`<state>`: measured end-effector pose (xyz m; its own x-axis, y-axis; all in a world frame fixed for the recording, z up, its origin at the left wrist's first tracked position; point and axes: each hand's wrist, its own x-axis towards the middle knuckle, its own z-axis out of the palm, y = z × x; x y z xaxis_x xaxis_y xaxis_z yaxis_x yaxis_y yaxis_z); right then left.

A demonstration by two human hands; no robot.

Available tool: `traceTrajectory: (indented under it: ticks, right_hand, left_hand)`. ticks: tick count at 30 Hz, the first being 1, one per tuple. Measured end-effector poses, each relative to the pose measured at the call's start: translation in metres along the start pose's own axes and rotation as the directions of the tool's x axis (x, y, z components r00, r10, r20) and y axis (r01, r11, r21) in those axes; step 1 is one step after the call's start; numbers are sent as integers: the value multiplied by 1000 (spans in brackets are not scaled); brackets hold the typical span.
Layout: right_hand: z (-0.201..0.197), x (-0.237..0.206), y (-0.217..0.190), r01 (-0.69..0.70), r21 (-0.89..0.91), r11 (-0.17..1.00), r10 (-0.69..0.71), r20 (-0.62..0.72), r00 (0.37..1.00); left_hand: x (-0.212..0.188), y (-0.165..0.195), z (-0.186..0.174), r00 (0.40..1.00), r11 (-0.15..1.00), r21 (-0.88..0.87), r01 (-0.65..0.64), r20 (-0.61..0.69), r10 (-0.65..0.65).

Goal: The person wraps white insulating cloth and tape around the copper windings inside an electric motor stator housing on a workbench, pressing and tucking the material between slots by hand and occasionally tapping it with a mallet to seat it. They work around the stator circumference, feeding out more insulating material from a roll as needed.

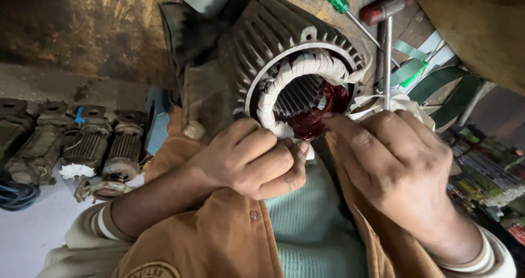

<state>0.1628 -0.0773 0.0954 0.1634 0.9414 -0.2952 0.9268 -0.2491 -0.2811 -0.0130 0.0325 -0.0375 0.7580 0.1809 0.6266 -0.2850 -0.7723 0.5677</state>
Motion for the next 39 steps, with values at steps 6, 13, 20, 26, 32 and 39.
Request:
traceTrajectory:
  ticks: [6,13,20,26,32,39]
  right_hand:
    - [-12,0,-10,39,-95,995,-41,-14,999]
    - [-9,-3,-15,35,-151,988,-39,-20,999]
    - [-4,-5,-2,46,-144,988,-47,-4,999]
    - [-2,2,1,41,-153,987,-48,-41,998]
    - [1,12,1,74,-132,988,-74,0,997]
    - [-8,19,5,103,3,995,-103,126,987]
  left_hand:
    - [0,14,-2,1000,999,-38,24,-15,-25]
    - [-2,11,-9,999,998,-41,43,-7,-44]
    - [0,10,2,999,999,-18,35,-14,-35]
    - [0,7,3,999,999,-21,28,-25,-28]
    - [-3,5,4,1000,1000,6,8,-16,-7]
    - [2,7,4,1000,1000,-5,23,0,-23]
